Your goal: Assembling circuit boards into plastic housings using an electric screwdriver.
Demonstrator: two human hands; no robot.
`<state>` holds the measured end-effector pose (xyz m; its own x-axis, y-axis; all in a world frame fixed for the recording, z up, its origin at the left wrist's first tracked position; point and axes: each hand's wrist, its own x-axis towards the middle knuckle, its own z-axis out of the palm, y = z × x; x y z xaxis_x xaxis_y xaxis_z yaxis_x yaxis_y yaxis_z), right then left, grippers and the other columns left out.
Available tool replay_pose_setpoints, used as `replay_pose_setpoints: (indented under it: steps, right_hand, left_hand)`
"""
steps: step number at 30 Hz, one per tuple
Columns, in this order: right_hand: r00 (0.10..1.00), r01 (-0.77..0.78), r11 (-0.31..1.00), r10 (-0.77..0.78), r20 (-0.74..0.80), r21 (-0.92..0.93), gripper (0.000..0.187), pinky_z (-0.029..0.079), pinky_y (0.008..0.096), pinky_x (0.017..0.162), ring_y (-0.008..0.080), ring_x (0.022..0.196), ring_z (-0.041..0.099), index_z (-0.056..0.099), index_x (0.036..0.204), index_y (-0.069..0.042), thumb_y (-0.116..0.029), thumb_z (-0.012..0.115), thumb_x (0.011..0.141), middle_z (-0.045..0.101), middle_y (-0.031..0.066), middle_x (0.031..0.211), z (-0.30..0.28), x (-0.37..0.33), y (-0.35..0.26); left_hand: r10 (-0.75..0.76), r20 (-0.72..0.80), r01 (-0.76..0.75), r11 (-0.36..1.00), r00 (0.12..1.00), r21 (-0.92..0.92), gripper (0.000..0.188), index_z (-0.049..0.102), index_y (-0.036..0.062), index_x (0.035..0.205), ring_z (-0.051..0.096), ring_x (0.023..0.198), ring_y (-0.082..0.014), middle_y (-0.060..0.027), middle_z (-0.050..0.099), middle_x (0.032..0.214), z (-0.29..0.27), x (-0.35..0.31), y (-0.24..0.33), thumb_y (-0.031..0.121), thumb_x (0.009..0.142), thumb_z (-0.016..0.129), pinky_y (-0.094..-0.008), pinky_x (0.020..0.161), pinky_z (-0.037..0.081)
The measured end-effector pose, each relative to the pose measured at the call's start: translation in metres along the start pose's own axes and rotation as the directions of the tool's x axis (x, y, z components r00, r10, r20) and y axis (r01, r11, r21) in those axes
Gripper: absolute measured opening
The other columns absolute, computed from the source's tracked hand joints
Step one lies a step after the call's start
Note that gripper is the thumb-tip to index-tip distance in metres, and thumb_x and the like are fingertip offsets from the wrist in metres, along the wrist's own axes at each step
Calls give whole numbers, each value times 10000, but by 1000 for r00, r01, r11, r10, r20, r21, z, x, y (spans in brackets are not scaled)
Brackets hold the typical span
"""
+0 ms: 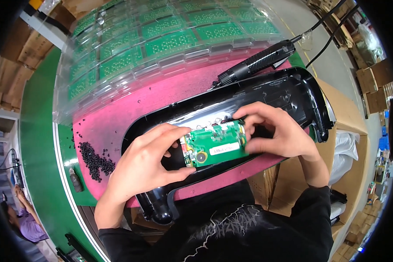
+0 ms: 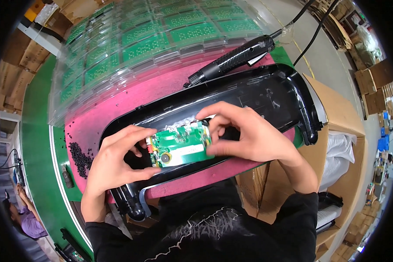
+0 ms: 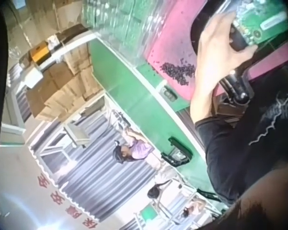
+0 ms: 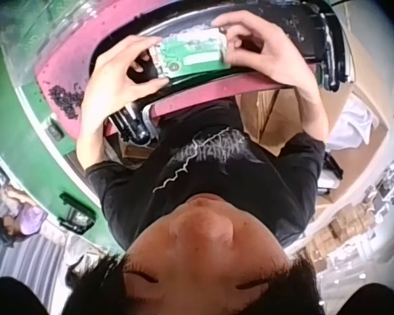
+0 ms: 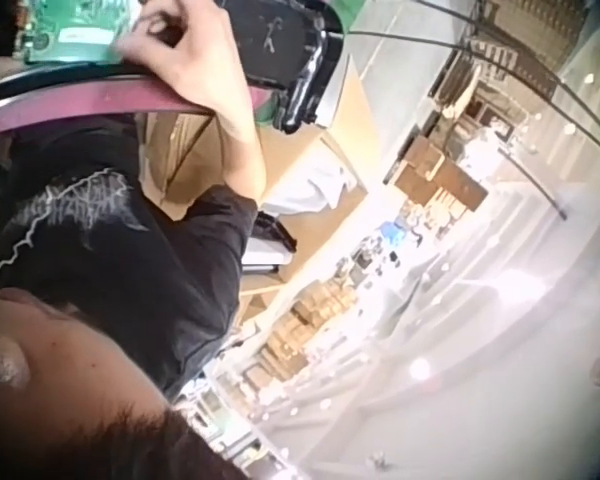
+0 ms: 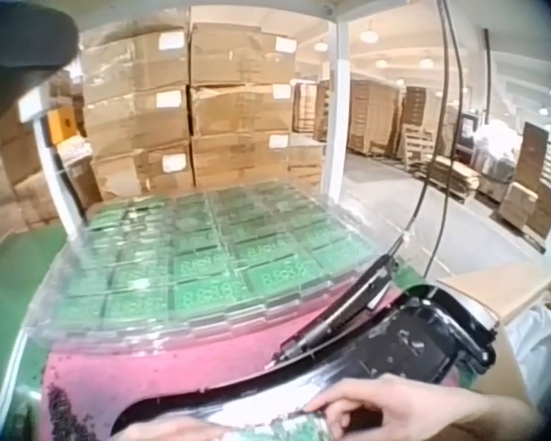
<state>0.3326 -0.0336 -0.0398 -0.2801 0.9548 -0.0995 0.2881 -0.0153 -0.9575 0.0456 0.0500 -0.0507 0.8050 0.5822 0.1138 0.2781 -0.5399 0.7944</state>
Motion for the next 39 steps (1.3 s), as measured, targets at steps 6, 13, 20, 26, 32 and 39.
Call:
replay_pose_setpoints:
  steps: [6,13,20,26,32,39]
  right_hand:
    - [970,238,908,-239,40,-346,649,481,370,923,248,1036,606,556,1238,-35,-86,845,658,614,116,1130,-7,17,18]
    - [955,251,853,-296,-27,-457,658,402,401,992,327,1111,517,543,1234,-31,-59,803,630,528,124,1235,-1,20,25]
    - [962,232,848,-273,-18,-477,653,403,407,991,328,1106,513,545,1232,-25,-67,806,635,532,123,1224,-3,19,26]
    - [963,226,835,-270,-16,-501,636,401,407,992,327,1107,510,552,1224,-25,-81,807,644,531,124,1224,-3,19,26]
    - [968,207,837,-249,-15,-506,636,400,403,999,328,1119,504,555,1218,-31,-79,811,638,528,124,1233,-2,20,25]
    - [979,137,820,-198,-50,-556,665,401,401,1010,342,1142,502,572,1201,-28,-47,803,579,528,138,1220,5,19,11]
  left_hand:
    - [-38,-26,41,987,999,158,594,599,-10,1170,635,884,-298,-134,621,1001,0,7,0,179,660,837,-383,771,535]
    - [-104,-25,107,963,994,248,635,583,13,1200,612,909,-279,-129,561,1141,5,12,1,154,636,841,-358,764,524]
    - [-134,-1,129,951,991,282,638,581,-1,1191,603,981,-314,-135,540,1156,7,14,1,177,633,834,-385,808,521]
    - [-144,15,134,950,989,280,646,577,8,1200,593,1034,-332,-139,534,1175,5,14,2,196,637,833,-407,852,505]
    - [-123,18,113,951,992,287,643,580,25,1202,591,1045,-343,-136,533,1172,5,16,-3,223,646,833,-417,855,497]
    - [-22,34,9,945,999,328,621,524,-1,1220,569,1082,-334,-146,521,1165,3,10,-3,246,726,809,-399,877,491]
